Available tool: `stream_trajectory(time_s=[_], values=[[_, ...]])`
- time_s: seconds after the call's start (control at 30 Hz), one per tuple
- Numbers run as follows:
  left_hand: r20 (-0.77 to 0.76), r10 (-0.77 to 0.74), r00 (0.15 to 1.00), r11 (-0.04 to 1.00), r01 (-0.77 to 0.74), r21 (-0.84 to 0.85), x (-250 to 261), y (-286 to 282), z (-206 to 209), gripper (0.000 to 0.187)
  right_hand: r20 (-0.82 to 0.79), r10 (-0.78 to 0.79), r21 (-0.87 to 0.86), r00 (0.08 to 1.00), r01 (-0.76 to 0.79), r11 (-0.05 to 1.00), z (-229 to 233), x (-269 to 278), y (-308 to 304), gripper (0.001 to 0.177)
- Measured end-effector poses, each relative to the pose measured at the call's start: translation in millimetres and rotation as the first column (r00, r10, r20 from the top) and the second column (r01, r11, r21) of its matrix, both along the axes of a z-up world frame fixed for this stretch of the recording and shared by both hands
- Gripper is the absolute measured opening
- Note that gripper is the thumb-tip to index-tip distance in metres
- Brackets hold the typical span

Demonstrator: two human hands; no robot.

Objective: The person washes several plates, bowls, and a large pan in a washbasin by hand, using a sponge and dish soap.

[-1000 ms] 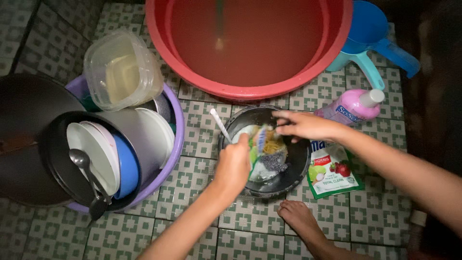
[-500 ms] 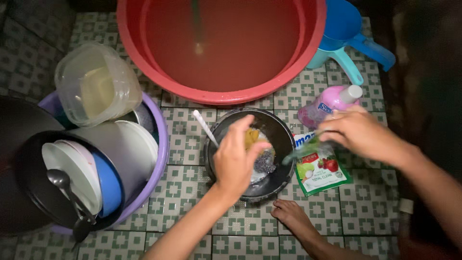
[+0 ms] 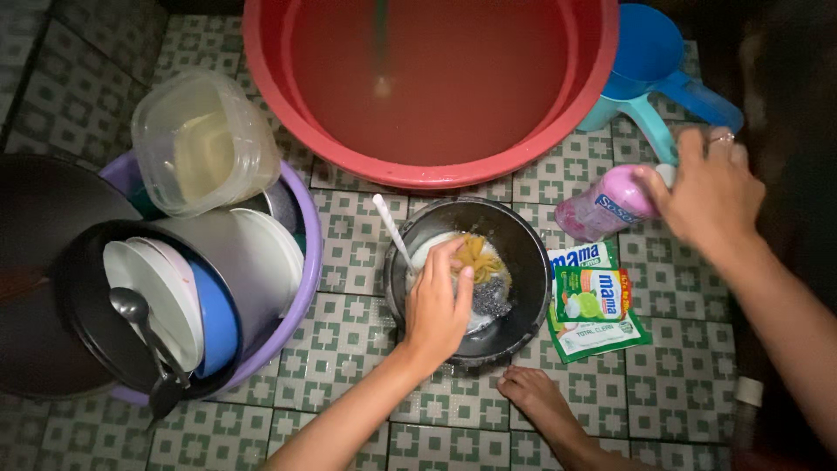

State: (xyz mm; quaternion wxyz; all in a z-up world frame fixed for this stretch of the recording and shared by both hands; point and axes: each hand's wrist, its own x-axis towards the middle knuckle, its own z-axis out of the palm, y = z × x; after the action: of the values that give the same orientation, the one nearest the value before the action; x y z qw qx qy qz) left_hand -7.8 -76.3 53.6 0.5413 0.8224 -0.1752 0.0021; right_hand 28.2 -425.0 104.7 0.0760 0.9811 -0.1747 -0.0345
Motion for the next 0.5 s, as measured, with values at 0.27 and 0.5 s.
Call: stream_trajectory(time_s=[0.27,0.5], values=[[-0.075,-0.062,0.995,0.998,0.064,0.025,5,-28,-22,0.032,0.196,0.143,0.111,0.970,-0.167,0.980,-76,5,-33,0.063],[0.040,-0.170,0.985,0.983,0.173,-0.069,-6,-129,-59,0.047,0.549,0.197,0.195,0.813,-0.353,0.915,-95,-14,-30,0.044]])
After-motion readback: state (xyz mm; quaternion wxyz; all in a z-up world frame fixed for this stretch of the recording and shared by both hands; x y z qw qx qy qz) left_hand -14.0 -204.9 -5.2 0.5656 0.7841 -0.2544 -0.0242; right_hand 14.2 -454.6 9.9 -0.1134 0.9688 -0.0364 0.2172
